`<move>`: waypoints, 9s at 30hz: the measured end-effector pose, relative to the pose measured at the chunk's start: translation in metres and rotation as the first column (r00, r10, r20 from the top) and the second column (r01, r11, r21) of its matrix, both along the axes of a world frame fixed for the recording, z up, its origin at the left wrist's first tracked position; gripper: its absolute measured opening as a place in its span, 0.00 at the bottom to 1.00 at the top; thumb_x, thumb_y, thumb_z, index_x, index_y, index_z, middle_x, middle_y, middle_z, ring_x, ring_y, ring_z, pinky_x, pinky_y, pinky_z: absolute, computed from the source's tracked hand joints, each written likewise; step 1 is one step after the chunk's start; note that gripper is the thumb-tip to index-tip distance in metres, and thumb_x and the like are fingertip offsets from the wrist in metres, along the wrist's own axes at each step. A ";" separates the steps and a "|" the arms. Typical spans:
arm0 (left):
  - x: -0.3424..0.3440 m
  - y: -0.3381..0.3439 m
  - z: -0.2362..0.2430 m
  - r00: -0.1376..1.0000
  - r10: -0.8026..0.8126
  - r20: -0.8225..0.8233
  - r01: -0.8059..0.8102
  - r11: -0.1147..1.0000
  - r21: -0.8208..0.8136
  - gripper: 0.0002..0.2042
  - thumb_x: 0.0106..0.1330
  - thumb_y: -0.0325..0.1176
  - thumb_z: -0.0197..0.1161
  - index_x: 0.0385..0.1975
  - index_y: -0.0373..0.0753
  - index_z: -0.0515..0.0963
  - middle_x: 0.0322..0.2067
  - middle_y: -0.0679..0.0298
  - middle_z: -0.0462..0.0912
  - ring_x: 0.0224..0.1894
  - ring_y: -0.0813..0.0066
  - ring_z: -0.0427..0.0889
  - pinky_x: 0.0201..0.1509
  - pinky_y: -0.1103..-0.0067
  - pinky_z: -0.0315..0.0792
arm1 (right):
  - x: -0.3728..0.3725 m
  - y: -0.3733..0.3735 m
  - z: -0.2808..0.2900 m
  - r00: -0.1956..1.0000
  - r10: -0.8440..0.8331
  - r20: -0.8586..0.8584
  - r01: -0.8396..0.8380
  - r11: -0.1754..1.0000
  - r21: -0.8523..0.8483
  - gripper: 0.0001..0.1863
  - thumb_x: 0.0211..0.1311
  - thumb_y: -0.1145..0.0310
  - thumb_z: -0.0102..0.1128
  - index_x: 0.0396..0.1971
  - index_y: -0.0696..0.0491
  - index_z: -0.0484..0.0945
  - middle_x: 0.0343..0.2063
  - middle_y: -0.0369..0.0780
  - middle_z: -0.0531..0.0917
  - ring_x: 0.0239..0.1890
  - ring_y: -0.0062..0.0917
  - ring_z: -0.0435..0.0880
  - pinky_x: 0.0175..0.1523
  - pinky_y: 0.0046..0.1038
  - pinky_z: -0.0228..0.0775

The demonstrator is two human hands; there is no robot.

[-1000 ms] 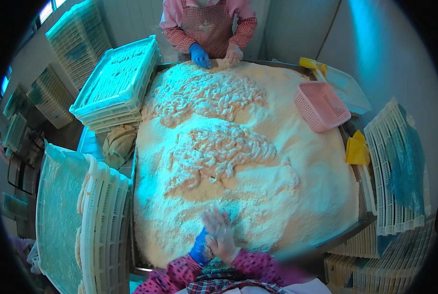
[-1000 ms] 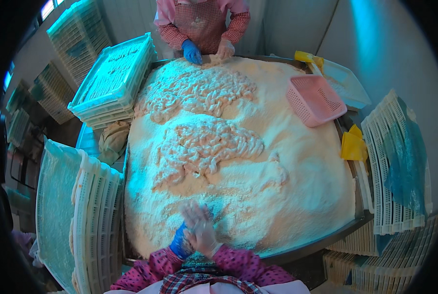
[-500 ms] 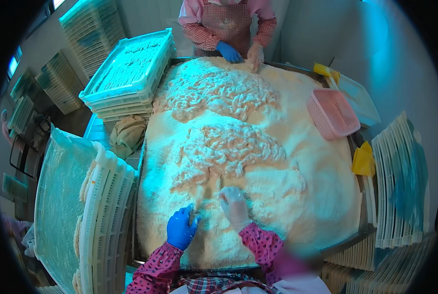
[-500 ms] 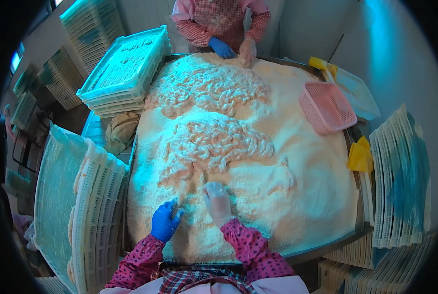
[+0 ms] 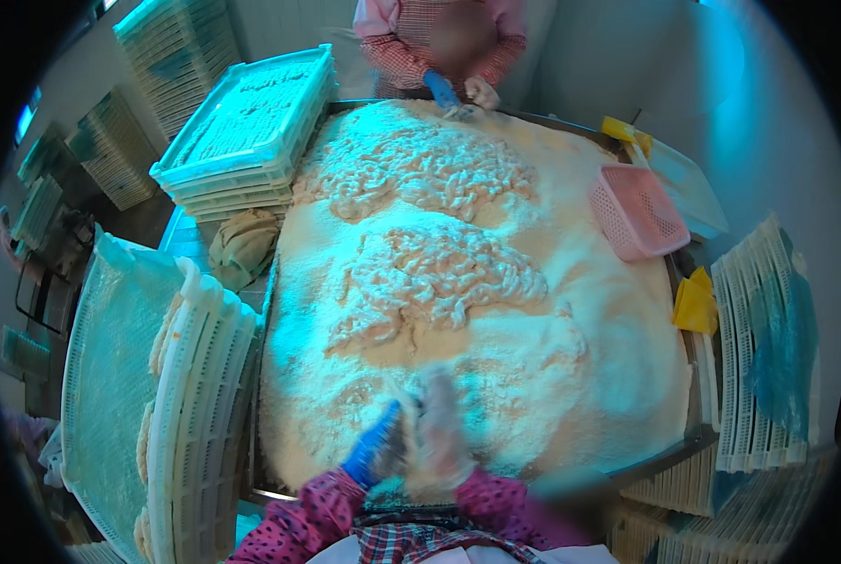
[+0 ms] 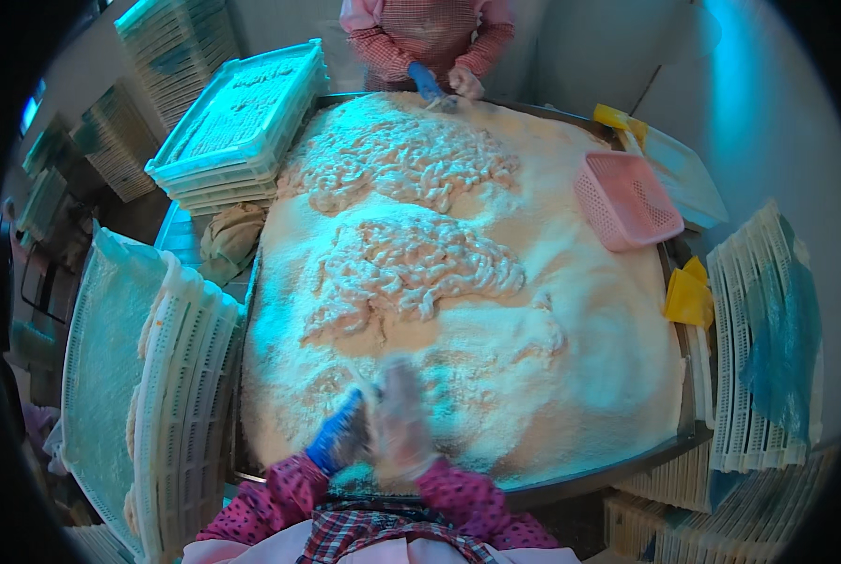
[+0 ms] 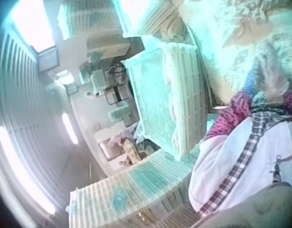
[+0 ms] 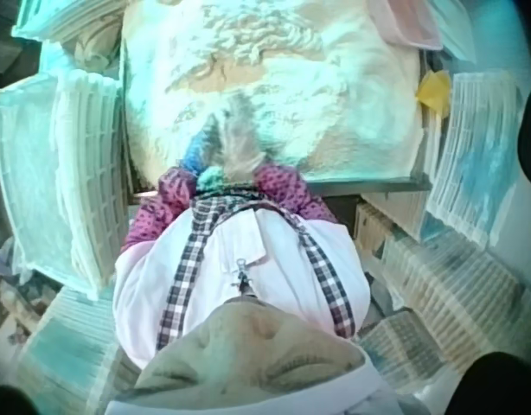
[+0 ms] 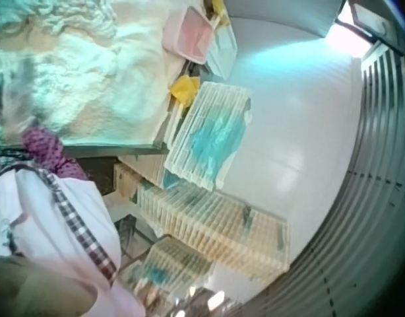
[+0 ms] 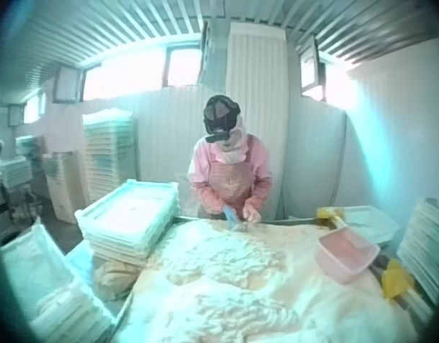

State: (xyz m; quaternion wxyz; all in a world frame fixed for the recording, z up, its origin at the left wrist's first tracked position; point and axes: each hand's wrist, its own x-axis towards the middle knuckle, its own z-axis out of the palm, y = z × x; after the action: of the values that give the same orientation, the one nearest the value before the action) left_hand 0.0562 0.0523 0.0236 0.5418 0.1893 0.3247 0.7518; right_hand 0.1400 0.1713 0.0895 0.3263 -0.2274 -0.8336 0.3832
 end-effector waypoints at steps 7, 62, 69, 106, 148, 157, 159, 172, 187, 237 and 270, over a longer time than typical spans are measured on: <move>0.030 0.001 0.014 0.791 0.327 -0.517 -0.357 0.933 0.045 0.29 0.72 0.37 0.39 0.67 0.35 0.36 0.69 0.57 0.39 0.70 0.70 0.39 0.71 0.75 0.38 | -0.021 -0.043 0.019 0.922 0.381 -0.070 -0.383 0.923 -0.023 0.37 0.65 0.46 0.31 0.64 0.62 0.51 0.64 0.52 0.54 0.68 0.47 0.47 0.68 0.47 0.32; -0.168 -0.366 0.225 0.616 -0.209 -0.759 -0.715 0.255 -0.651 0.22 0.54 0.30 0.67 0.51 0.38 0.73 0.42 0.62 0.77 0.44 0.73 0.75 0.53 0.76 0.70 | 0.031 -0.009 -0.045 0.915 0.295 0.277 -0.370 0.886 0.280 0.14 0.45 0.70 0.62 0.35 0.50 0.75 0.40 0.38 0.76 0.43 0.36 0.73 0.46 0.36 0.65; -0.144 -0.357 0.211 -0.020 -0.363 -0.932 -0.925 0.360 -0.120 0.17 0.58 0.25 0.60 0.48 0.35 0.74 0.46 0.59 0.75 0.46 0.69 0.75 0.50 0.77 0.69 | 0.053 0.021 -0.059 0.871 0.053 0.488 -0.300 0.845 0.442 0.12 0.48 0.70 0.58 0.37 0.47 0.75 0.36 0.39 0.75 0.41 0.33 0.75 0.41 0.34 0.68; -0.065 -0.024 0.046 -0.011 -0.228 -0.974 -0.405 0.891 -0.204 0.22 0.52 0.29 0.65 0.50 0.42 0.73 0.47 0.56 0.76 0.44 0.54 0.77 0.46 0.69 0.73 | 0.056 0.071 -0.017 0.953 -0.042 0.302 0.074 0.992 -0.098 0.23 0.49 0.70 0.63 0.48 0.53 0.73 0.48 0.41 0.74 0.44 0.33 0.75 0.50 0.32 0.68; 0.016 0.000 0.052 0.898 0.056 0.436 0.010 0.989 -0.147 0.30 0.69 0.52 0.40 0.67 0.43 0.47 0.67 0.61 0.47 0.68 0.63 0.47 0.69 0.71 0.42 | -0.007 -0.036 0.020 0.919 0.368 0.141 -0.394 0.877 0.277 0.29 0.67 0.51 0.32 0.64 0.47 0.57 0.65 0.42 0.57 0.69 0.39 0.49 0.70 0.43 0.31; -0.005 -0.042 0.002 0.686 0.350 0.637 -0.443 0.896 -0.015 0.24 0.71 0.49 0.37 0.59 0.39 0.62 0.52 0.58 0.72 0.52 0.63 0.71 0.57 0.66 0.66 | -0.032 -0.043 0.004 0.894 0.448 -0.008 -0.447 0.892 -0.063 0.32 0.64 0.53 0.46 0.63 0.56 0.55 0.60 0.47 0.62 0.66 0.41 0.55 0.68 0.41 0.41; -0.018 -0.068 0.029 0.776 0.597 0.203 -0.500 0.779 -0.379 0.22 0.71 0.47 0.42 0.56 0.39 0.66 0.40 0.63 0.75 0.40 0.69 0.74 0.49 0.68 0.71 | -0.035 -0.012 -0.003 0.939 0.166 0.301 -0.234 0.950 0.207 0.28 0.57 0.63 0.57 0.58 0.55 0.62 0.56 0.44 0.67 0.61 0.40 0.61 0.64 0.40 0.52; -0.063 -0.154 0.035 0.617 0.319 0.719 -0.513 0.856 0.060 0.21 0.73 0.39 0.41 0.63 0.40 0.55 0.32 0.64 0.74 0.18 0.84 0.64 0.18 0.88 0.62 | 0.006 0.042 -0.026 0.943 0.147 0.298 -0.177 0.981 0.075 0.17 0.49 0.76 0.61 0.42 0.54 0.76 0.39 0.43 0.79 0.44 0.37 0.77 0.49 0.31 0.70; -0.053 -0.177 0.056 0.617 0.335 0.712 -0.642 0.738 0.210 0.23 0.73 0.40 0.35 0.65 0.39 0.49 0.55 0.54 0.69 0.44 0.67 0.76 0.44 0.73 0.74 | -0.040 -0.015 -0.032 0.834 0.467 0.294 -0.502 0.863 0.056 0.12 0.50 0.75 0.60 0.37 0.52 0.79 0.38 0.40 0.81 0.42 0.33 0.79 0.45 0.30 0.72; 0.012 0.003 0.074 0.645 0.463 -0.609 -0.355 0.886 0.297 0.30 0.68 0.44 0.47 0.64 0.32 0.52 0.66 0.52 0.51 0.68 0.61 0.49 0.70 0.68 0.41 | -0.030 -0.057 0.032 0.948 0.226 -0.223 -0.268 0.946 -0.184 0.50 0.57 0.29 0.22 0.67 0.57 0.41 0.66 0.53 0.48 0.66 0.50 0.48 0.68 0.45 0.38; -0.123 -0.462 0.222 0.708 0.512 -0.486 -0.676 0.293 -0.676 0.24 0.70 0.47 0.43 0.55 0.32 0.66 0.49 0.51 0.75 0.51 0.61 0.76 0.59 0.68 0.67 | 0.001 -0.017 0.025 0.971 0.165 -0.172 -0.204 0.947 -0.248 0.46 0.60 0.32 0.23 0.62 0.59 0.55 0.58 0.48 0.66 0.53 0.35 0.70 0.59 0.37 0.59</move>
State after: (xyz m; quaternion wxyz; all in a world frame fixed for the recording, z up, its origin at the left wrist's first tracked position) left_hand -0.0673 -0.4097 0.2459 0.2127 -0.1544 0.7267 0.6347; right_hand 0.1410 0.1547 0.1147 0.3170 -0.1604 -0.7662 0.5354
